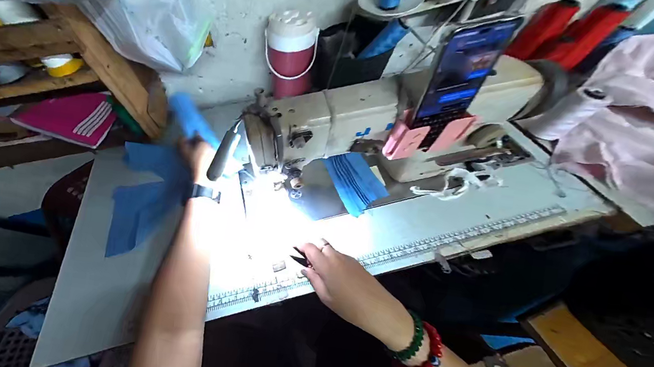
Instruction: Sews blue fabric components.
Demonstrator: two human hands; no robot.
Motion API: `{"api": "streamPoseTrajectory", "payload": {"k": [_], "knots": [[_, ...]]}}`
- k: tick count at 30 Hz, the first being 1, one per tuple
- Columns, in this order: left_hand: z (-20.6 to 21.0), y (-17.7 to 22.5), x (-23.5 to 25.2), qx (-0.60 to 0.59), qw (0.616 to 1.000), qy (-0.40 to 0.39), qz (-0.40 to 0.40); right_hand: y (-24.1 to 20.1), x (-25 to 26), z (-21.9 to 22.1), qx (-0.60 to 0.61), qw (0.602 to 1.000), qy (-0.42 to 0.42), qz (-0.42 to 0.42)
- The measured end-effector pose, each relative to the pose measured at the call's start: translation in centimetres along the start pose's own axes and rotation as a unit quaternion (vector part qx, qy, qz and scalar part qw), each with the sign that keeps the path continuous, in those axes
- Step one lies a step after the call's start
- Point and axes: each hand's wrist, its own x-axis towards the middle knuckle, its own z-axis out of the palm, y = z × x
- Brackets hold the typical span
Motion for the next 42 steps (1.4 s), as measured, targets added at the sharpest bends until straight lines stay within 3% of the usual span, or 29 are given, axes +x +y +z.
{"api": "streamPoseTrajectory", "payload": {"k": [1,3,5,9,11,13,15,17,19,22,26,30,32,34,37,42], "knots": [[-1.2,0.2,-0.8,-0.049,0.998,0.029,0.011,-0.4,0.6,0.4,-0.008,1.000,0.014,-0.003],[-3.9,0.9,-3.0,-0.134,0.991,0.019,0.003,-1.3,3.0,1.5,-0.035,0.998,0.047,-0.016],[-5.6,0.3,-5.3,-0.194,0.980,0.025,0.044,-2.7,6.1,2.0,-0.039,0.998,0.042,0.000],[-8.0,-0.4,-9.4,-0.292,0.948,0.030,0.121,-3.9,9.6,3.1,0.145,0.979,-0.027,0.138],[-9.0,-0.5,-10.5,-0.331,0.937,0.051,0.101,-3.7,9.8,3.7,0.145,0.980,-0.037,0.135],[-10.6,-0.4,-10.9,-0.359,0.931,0.037,0.060,-3.6,9.4,3.4,0.164,0.980,0.008,0.112],[-12.3,-0.6,-11.9,-0.343,0.937,-0.054,0.022,-3.5,8.5,2.4,0.180,0.982,-0.001,0.059],[-13.0,-0.8,-13.9,-0.283,0.942,-0.178,0.013,-3.2,7.5,2.1,0.302,0.953,-0.003,0.000],[-12.7,-0.6,-16.3,-0.252,0.929,-0.271,-0.007,-3.4,6.4,2.2,0.443,0.896,0.001,0.016],[-11.9,-0.9,-18.3,-0.252,0.905,-0.341,-0.021,-3.5,5.1,1.6,0.515,0.852,0.039,0.082],[-12.4,-1.4,-18.6,-0.226,0.918,-0.326,0.018,-2.7,4.0,1.2,0.523,0.849,0.075,0.034],[-14.0,-1.6,-18.4,-0.093,0.931,-0.246,0.254,-2.7,3.2,0.9,0.510,0.852,0.113,-0.026],[-14.8,-1.4,-18.4,-0.071,0.919,-0.232,0.310,-2.4,3.0,0.7,0.503,0.852,0.125,-0.072],[-15.2,-1.4,-18.7,-0.065,0.920,-0.257,0.290,-2.0,2.9,0.1,0.503,0.857,0.092,-0.059],[-14.7,-2.4,-19.5,-0.073,0.926,-0.302,0.213,-1.7,2.7,-0.3,0.518,0.854,0.016,0.052],[-12.6,-2.8,-21.6,-0.166,0.920,-0.327,0.136,-1.3,1.3,0.7,0.452,0.889,-0.002,0.067]]}}
